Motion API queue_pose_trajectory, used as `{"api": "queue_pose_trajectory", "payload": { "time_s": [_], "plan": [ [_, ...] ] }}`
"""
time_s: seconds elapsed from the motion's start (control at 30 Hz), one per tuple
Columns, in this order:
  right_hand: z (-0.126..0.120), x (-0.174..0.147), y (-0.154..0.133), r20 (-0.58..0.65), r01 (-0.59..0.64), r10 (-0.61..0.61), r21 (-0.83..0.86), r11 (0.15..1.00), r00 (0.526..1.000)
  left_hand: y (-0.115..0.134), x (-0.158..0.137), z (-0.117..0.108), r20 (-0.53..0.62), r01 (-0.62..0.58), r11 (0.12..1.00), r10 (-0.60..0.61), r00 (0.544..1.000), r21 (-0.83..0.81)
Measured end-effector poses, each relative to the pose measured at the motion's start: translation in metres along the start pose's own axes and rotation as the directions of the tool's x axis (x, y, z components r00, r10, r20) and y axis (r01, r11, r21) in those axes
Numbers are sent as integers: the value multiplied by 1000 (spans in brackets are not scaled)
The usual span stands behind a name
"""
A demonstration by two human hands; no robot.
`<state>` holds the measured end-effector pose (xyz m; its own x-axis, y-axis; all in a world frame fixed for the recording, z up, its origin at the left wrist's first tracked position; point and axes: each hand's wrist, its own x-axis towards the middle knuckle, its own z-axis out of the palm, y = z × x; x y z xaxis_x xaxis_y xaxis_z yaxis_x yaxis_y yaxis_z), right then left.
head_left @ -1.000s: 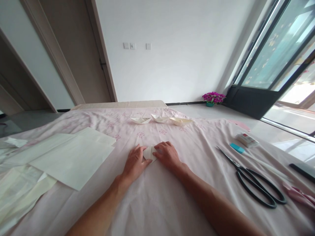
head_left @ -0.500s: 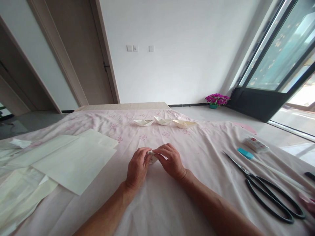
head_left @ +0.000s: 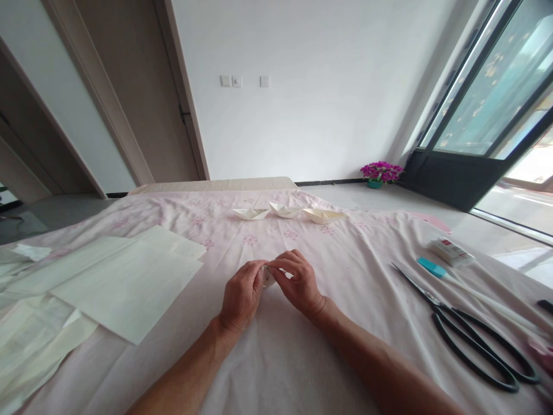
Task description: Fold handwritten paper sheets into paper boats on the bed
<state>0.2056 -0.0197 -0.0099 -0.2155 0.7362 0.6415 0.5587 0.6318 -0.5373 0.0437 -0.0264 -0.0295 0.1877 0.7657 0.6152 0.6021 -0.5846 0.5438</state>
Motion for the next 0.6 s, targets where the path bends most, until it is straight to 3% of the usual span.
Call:
{"api": "queue_pose_trajectory", "payload": {
  "time_s": [0.6],
  "plan": [
    [4,3,-5,-129,-107,134,199,974,982,0,2,-4,-97,-17,999,20,995,28]
  ]
}}
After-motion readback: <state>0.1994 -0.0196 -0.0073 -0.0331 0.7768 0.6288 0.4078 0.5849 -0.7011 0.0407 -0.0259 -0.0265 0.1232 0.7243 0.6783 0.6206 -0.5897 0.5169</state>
